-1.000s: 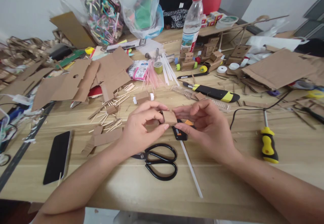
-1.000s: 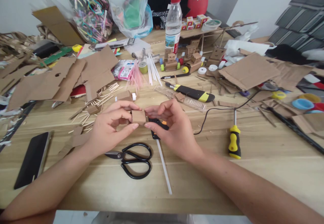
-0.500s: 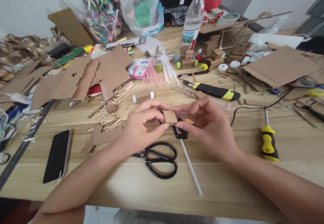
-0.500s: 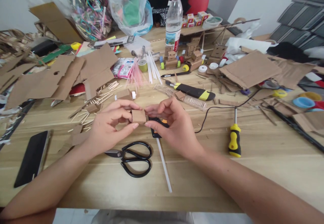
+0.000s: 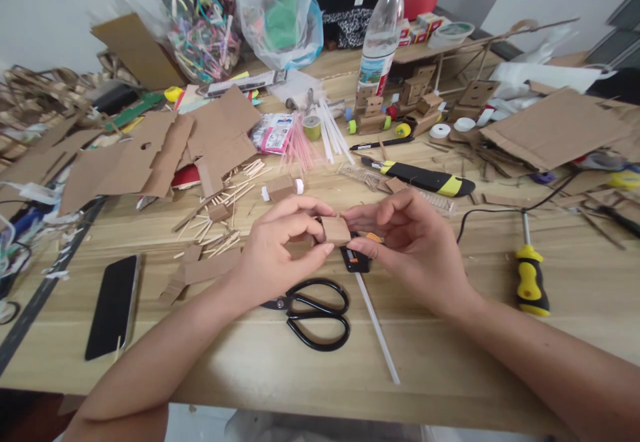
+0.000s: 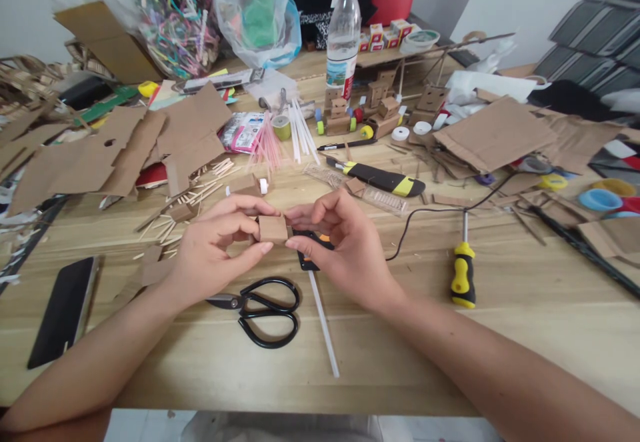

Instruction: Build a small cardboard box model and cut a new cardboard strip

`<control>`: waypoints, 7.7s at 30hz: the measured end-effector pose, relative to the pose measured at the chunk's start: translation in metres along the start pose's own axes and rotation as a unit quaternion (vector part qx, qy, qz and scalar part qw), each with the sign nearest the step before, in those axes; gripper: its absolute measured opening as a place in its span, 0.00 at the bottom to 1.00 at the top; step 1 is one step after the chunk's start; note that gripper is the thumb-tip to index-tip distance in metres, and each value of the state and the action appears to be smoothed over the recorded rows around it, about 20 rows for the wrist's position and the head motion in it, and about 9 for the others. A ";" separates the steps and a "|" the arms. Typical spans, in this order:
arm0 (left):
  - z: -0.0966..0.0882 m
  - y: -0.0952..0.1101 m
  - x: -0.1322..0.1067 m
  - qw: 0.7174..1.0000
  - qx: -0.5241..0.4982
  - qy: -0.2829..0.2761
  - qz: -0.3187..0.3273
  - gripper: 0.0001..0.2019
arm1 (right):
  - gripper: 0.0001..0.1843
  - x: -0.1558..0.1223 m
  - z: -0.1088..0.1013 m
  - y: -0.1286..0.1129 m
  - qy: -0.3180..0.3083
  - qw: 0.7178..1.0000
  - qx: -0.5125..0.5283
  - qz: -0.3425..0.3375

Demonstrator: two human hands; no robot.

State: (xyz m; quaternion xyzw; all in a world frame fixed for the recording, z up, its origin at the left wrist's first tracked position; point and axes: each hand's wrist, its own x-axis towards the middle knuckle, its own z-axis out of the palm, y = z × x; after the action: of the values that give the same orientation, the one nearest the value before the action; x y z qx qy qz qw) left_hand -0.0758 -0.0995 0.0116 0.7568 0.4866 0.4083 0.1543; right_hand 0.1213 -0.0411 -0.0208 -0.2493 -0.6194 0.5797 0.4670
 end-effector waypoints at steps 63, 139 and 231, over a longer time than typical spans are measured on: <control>-0.002 -0.003 0.002 0.997 -0.078 -0.021 -0.019 0.08 | 0.30 0.007 -0.001 -0.009 -0.015 0.994 0.058 0.090; -0.104 -0.024 0.018 0.935 -0.292 0.105 -0.172 0.22 | 0.28 0.063 0.076 -0.025 -0.261 0.953 -0.004 0.153; 0.026 -0.089 0.029 0.995 0.049 -0.043 -0.074 0.09 | 0.12 0.092 -0.022 0.026 -0.204 0.845 -0.493 -0.030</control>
State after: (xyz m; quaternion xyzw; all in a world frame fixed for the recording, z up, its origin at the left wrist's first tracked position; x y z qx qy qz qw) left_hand -0.1047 -0.0274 -0.0464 0.7422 0.5535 0.3389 0.1674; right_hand 0.0938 0.0531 -0.0216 -0.3038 -0.9123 0.2211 0.1628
